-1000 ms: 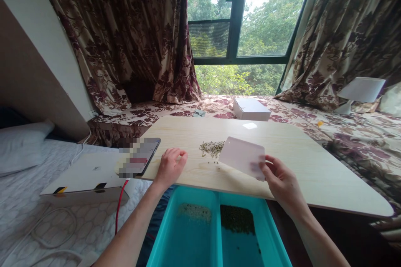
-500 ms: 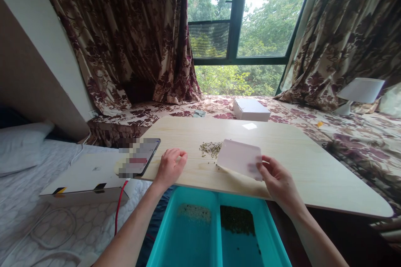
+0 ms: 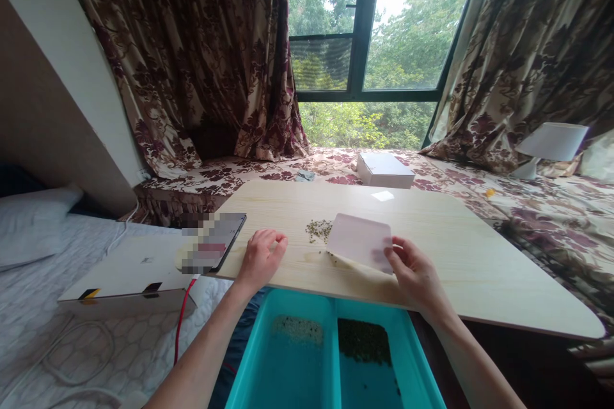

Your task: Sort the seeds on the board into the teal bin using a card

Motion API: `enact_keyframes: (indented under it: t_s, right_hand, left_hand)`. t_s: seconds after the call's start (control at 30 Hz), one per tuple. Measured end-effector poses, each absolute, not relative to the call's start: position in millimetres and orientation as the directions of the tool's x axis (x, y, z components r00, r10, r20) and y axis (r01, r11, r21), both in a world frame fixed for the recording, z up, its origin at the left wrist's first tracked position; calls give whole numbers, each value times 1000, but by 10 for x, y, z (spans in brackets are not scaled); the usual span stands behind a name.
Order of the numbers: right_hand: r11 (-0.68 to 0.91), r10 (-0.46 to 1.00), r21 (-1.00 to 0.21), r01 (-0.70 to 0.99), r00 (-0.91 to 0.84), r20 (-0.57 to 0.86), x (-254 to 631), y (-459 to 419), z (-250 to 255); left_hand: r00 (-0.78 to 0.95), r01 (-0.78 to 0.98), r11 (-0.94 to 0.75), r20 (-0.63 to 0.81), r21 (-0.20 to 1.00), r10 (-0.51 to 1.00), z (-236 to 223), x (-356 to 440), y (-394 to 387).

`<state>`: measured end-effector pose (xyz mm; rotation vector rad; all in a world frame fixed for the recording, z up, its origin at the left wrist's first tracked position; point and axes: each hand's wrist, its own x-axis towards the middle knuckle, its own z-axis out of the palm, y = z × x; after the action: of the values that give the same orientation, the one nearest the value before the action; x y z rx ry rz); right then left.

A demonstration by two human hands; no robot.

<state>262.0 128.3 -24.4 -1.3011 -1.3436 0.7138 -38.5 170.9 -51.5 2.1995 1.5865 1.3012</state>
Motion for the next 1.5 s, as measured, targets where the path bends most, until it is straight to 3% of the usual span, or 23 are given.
enact_keyframes:
  t_s: [0.57, 0.87, 1.1, 1.23, 1.5]
  right_hand:
    - [172, 935, -931, 322, 244, 257, 2777, 1468, -194]
    - [274, 959, -937, 215, 10, 283, 2611, 1541, -149]
    - [248, 958, -960, 133, -183, 222, 2148, 1760, 114]
    - [191, 924, -947, 258, -372, 85, 1815, 1913, 238]
    - [160, 881, -907, 389, -471, -47, 1534, 2059, 186]
  left_hand:
    - [79, 716, -452, 581, 532, 810, -538, -378, 1718]
    - [60, 686, -443, 562, 577, 825, -520, -375, 1722]
    - [-127, 428, -326, 414, 843, 902, -396, -422, 1617]
    - [-243, 307, -254, 333, 917, 911, -426, -507, 1624]
    - [-283, 253, -257, 325, 933, 902, -490, -535, 1697]
